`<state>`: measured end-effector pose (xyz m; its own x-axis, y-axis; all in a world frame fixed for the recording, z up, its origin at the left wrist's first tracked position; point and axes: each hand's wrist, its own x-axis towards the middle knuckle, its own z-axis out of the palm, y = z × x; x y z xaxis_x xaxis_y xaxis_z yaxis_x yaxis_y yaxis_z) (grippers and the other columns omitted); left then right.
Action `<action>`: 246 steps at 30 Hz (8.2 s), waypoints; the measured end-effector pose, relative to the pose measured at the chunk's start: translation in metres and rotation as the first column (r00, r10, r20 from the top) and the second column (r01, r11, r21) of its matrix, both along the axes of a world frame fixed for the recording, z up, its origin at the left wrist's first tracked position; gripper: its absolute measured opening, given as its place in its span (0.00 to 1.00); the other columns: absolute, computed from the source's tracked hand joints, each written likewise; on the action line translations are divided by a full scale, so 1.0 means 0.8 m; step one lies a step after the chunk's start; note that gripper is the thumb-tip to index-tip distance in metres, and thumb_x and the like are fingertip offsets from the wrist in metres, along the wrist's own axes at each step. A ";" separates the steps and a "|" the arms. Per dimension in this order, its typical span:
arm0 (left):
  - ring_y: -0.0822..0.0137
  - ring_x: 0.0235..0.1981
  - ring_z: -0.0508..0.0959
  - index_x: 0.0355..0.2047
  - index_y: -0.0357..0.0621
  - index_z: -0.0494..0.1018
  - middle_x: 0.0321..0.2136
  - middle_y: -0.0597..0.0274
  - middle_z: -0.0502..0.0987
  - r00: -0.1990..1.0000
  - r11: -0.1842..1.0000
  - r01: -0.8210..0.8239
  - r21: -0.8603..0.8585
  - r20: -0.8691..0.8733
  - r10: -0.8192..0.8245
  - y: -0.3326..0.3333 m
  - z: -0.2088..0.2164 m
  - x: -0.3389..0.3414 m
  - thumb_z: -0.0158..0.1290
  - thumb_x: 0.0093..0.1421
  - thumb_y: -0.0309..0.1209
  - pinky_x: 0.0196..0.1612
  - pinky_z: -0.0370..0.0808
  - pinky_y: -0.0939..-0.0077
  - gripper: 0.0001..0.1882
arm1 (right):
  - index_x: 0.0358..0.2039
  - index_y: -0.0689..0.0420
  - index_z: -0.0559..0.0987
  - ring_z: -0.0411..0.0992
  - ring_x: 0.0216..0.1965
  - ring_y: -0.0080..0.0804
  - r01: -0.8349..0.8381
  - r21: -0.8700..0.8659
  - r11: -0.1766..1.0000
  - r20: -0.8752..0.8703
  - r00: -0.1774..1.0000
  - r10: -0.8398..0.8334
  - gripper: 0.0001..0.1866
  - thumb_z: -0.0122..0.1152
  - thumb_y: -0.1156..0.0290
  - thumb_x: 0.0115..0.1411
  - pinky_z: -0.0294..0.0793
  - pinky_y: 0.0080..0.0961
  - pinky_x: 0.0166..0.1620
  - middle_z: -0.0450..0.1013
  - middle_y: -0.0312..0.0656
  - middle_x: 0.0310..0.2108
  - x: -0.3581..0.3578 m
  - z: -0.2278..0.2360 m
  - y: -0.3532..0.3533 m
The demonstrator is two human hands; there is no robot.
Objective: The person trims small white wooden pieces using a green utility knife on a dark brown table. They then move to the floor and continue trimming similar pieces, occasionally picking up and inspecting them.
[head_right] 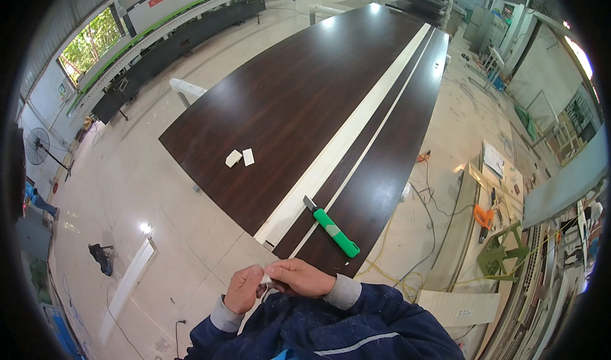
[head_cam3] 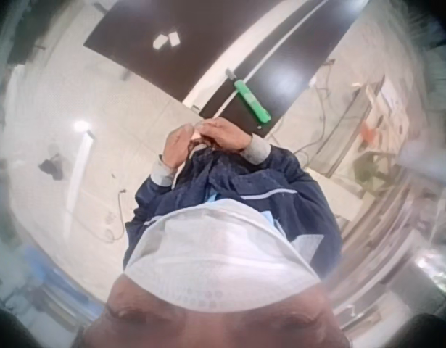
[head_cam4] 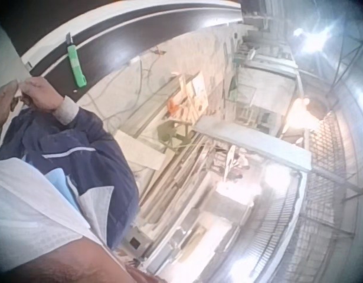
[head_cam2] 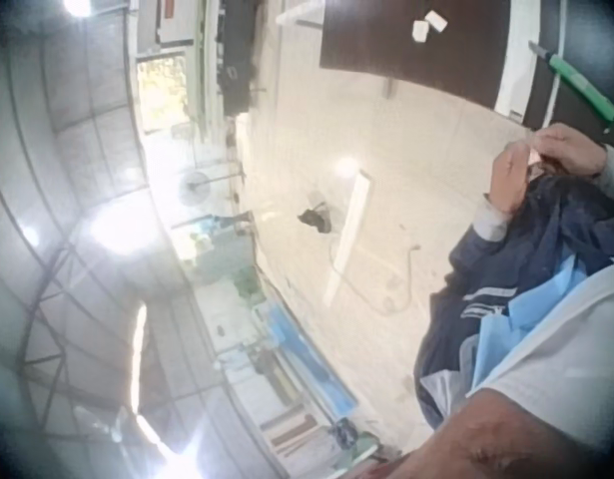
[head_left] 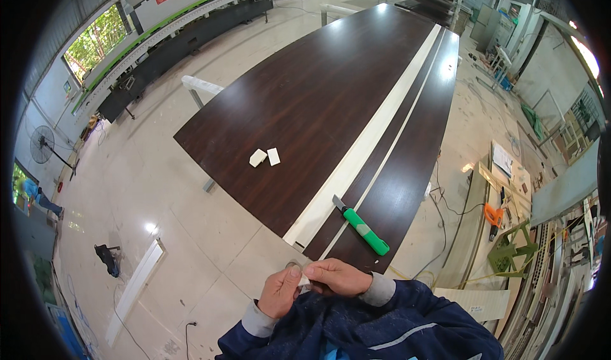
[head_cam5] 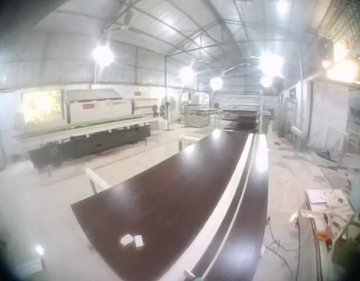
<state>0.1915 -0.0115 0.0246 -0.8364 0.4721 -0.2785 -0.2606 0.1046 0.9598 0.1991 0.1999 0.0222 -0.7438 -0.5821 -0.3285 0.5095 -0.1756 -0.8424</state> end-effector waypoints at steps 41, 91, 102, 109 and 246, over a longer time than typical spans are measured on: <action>0.64 0.29 0.80 0.43 0.49 0.81 0.34 0.67 0.82 0.246 0.850 -0.191 -0.491 -0.862 -0.443 -0.058 0.042 -0.008 0.68 0.51 0.31 0.30 0.73 0.70 0.18 | 0.29 0.57 0.76 0.61 0.17 0.21 -0.108 -0.105 0.989 0.329 0.934 0.137 0.25 0.45 0.52 0.78 0.58 0.21 0.20 0.66 0.35 0.20 0.017 0.034 -0.022; 0.68 0.27 0.78 0.45 0.38 0.76 0.29 0.60 0.79 0.916 0.983 -0.093 -0.157 -0.401 0.022 -0.032 0.023 0.003 0.55 0.72 0.36 0.33 0.74 0.76 0.13 | 0.40 0.57 0.79 0.77 0.30 0.40 0.487 0.363 0.794 -0.932 0.193 0.307 0.12 0.70 0.71 0.56 0.77 0.34 0.32 0.76 0.42 0.31 -0.028 0.009 -0.008; 0.71 0.41 0.80 0.57 0.34 0.71 0.43 0.57 0.80 0.988 0.958 -0.144 0.247 -0.021 0.153 -0.030 0.010 0.017 0.57 0.72 0.31 0.46 0.80 0.74 0.18 | 0.60 0.59 0.78 0.80 0.38 0.40 0.305 0.316 0.898 -0.784 0.617 0.067 0.25 0.68 0.74 0.62 0.80 0.31 0.42 0.80 0.46 0.40 -0.008 0.012 0.000; 0.69 0.42 0.81 0.55 0.35 0.72 0.43 0.56 0.81 0.983 0.943 -0.180 0.279 0.015 0.183 -0.028 0.003 0.024 0.58 0.71 0.30 0.49 0.80 0.73 0.17 | 0.60 0.60 0.78 0.78 0.37 0.30 0.258 0.150 0.954 -0.720 0.690 -0.073 0.22 0.65 0.74 0.66 0.77 0.24 0.42 0.80 0.43 0.40 0.001 -0.002 -0.013; 0.68 0.35 0.85 0.41 0.36 0.81 0.34 0.56 0.85 0.687 0.802 0.580 -0.141 -0.443 -0.575 -0.107 -0.054 -0.225 0.66 0.63 0.25 0.43 0.82 0.76 0.08 | 0.54 0.61 0.77 0.77 0.38 0.49 0.686 0.715 0.132 -0.527 0.654 -0.543 0.15 0.61 0.72 0.67 0.76 0.35 0.41 0.76 0.52 0.40 0.038 0.028 -0.219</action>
<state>0.0117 -0.0970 -0.0185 -0.4224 0.9046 0.0577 0.3005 0.0796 0.9505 0.2292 0.0245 0.0443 -0.7812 0.5993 -0.1749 0.4809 0.3991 -0.7807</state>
